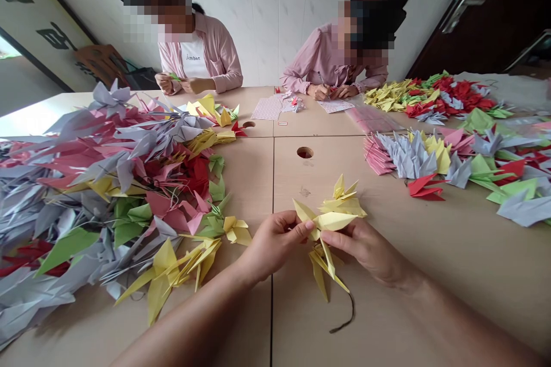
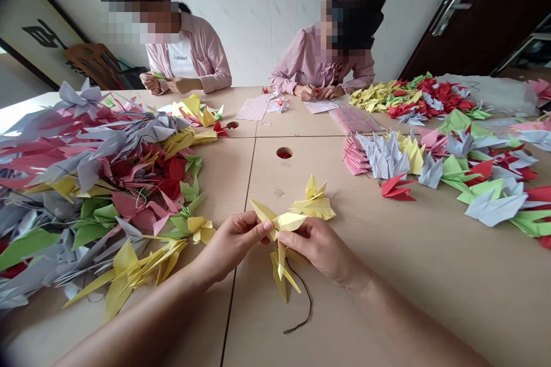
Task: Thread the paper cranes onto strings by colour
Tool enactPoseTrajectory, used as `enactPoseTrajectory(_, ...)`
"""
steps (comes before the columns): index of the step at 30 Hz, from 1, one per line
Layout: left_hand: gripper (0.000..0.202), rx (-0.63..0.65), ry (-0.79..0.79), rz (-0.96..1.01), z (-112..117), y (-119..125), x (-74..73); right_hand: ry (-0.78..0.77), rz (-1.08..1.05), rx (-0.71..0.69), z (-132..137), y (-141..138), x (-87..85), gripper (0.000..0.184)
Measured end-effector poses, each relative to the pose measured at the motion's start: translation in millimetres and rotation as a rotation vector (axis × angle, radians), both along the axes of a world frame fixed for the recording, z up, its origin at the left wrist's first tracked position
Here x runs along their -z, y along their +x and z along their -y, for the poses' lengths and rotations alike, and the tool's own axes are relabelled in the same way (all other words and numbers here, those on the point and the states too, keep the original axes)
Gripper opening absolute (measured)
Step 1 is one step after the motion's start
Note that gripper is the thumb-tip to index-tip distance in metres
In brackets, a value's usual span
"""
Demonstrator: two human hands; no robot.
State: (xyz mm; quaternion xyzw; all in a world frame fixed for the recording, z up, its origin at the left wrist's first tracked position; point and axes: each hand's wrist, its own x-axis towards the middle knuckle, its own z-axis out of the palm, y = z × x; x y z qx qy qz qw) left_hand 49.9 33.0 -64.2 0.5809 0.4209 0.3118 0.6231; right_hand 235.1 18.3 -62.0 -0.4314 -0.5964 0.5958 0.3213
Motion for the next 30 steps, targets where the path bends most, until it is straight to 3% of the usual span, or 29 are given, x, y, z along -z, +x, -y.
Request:
enactPoseTrajectory(10, 0.035, -0.008, 0.034, -0.056, -2.2, 0.1, 0.0, 0.064, 0.037, 0.036, -2.7, 2.6, 3.4, 0.024)
enactPoseTrajectory(23, 0.037, 0.030, 0.081, -0.107, -2.7, -1.8, 4.5, 0.033, 0.020, 0.075, -1.9, 3.7, 0.4, 0.017)
enactPoseTrajectory(30, 0.035, -0.014, 0.026, 0.000, -0.9, 0.4, 4.2, 0.027, 0.028, 0.090, -1.1, 3.0, 6.3, 0.023)
